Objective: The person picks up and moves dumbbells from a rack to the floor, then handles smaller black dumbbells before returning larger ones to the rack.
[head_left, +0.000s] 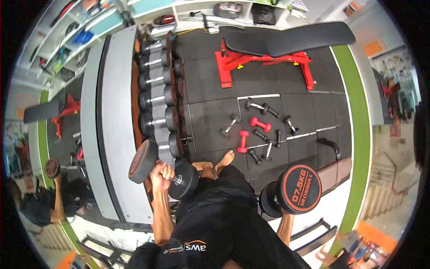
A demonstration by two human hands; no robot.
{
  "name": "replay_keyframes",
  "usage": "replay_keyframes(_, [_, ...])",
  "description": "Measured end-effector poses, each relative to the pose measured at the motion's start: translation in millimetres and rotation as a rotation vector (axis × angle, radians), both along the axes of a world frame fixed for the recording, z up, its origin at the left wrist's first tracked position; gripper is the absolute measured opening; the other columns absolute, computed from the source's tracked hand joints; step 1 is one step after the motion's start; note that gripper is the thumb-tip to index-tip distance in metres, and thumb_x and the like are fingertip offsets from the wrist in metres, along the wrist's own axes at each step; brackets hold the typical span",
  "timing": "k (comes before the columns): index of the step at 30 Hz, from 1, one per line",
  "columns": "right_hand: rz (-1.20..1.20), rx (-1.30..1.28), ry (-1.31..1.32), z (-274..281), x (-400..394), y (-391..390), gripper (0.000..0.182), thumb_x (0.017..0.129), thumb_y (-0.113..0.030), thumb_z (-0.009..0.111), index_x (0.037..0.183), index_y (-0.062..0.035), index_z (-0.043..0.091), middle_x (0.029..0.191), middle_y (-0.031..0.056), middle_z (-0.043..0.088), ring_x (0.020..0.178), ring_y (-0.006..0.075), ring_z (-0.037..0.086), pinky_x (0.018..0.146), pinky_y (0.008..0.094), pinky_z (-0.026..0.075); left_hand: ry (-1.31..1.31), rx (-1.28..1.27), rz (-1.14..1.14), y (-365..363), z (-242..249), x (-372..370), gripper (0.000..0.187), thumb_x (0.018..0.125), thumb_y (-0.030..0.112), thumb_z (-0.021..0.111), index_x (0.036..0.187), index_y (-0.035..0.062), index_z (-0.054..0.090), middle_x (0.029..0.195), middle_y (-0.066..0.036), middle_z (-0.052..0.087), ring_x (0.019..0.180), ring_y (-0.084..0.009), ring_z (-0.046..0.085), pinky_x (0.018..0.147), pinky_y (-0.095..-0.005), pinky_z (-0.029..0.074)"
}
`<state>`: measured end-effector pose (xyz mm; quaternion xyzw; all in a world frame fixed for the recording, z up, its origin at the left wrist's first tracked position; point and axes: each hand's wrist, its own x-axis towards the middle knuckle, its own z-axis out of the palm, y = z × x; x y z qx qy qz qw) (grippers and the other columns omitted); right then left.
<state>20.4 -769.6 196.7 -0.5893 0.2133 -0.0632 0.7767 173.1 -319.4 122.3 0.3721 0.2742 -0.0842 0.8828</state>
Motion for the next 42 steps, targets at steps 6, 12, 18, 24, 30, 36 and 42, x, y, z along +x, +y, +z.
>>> replay_keyframes(6, [-0.116,-0.026,0.025,-2,-30,-30,0.031,0.078,-0.028,0.067,0.098,-0.0033,0.063,0.081,0.0164,0.062,0.07,0.0336,0.058,0.059,0.0411,0.046,-0.19,-0.132,-0.308,-79,-1,54,0.036,0.092,0.013,0.051,0.061,0.0146,0.035,0.047,0.0,0.033,0.041,-0.0152,0.035,0.045,-0.0322,0.033])
replay_keyframes(12, [-0.193,-0.105,0.079,-6,-50,-45,0.032,0.076,-0.027,0.069,0.097,-0.0031,0.064,0.082,0.0176,0.063,0.072,0.0354,0.059,0.06,0.0423,0.046,-0.18,-0.075,-0.526,-165,5,86,0.038,0.092,0.013,0.051,0.058,0.0155,0.035,0.046,-0.001,0.033,0.04,-0.0156,0.033,0.044,-0.0336,0.032])
replay_keyframes(18, [-0.249,-0.192,0.222,-11,-64,-24,0.034,0.073,-0.027,0.071,0.095,-0.0029,0.064,0.083,0.0188,0.064,0.073,0.0372,0.06,0.061,0.0435,0.047,-0.189,-0.072,-0.835,-215,-23,105,0.041,0.102,0.028,0.046,0.064,0.0121,0.041,0.05,0.0,0.033,0.044,-0.017,0.033,0.048,-0.0312,0.034])
replay_keyframes(24, [-0.231,-0.324,0.421,-30,-54,11,0.035,0.071,-0.027,0.072,0.094,-0.0027,0.065,0.084,0.0201,0.065,0.075,0.039,0.061,0.061,0.0447,0.047,-0.28,-0.185,-0.898,-206,-197,110,0.028,0.102,0.03,0.045,0.091,0.0049,0.055,0.068,-0.007,0.051,0.053,-0.0197,0.048,0.053,-0.0343,0.042])
replay_keyframes(30, [-0.148,-0.447,0.668,-57,-11,50,0.036,0.068,-0.027,0.074,0.093,-0.0026,0.065,0.085,0.0213,0.066,0.076,0.0409,0.062,0.062,0.0459,0.048,0.06,-0.222,-1.143,-264,-117,192,0.039,0.102,0.03,0.043,0.069,0.0102,0.052,0.056,-0.002,0.045,0.049,-0.015,0.045,0.054,-0.03,0.042])
replay_keyframes(36, [0.017,-0.53,0.782,-137,47,68,0.038,0.065,-0.027,0.076,0.092,-0.0024,0.066,0.086,0.0225,0.067,0.078,0.0427,0.063,0.062,0.0471,0.048,0.296,-0.149,-1.266,-280,-206,240,0.04,0.099,0.021,0.051,0.061,0.0136,0.042,0.048,0.0,0.038,0.042,-0.0138,0.038,0.051,-0.0292,0.04])
replay_keyframes(42, [0.112,-0.834,0.728,-272,76,57,0.039,0.062,-0.025,0.077,0.091,-0.0018,0.066,0.081,0.0216,0.067,0.075,0.0435,0.064,0.062,0.0489,0.049,0.31,-0.008,-1.349,-301,-298,267,0.04,0.1,0.022,0.051,0.062,0.0119,0.044,0.051,-0.001,0.04,0.047,-0.0132,0.04,0.053,-0.029,0.037])
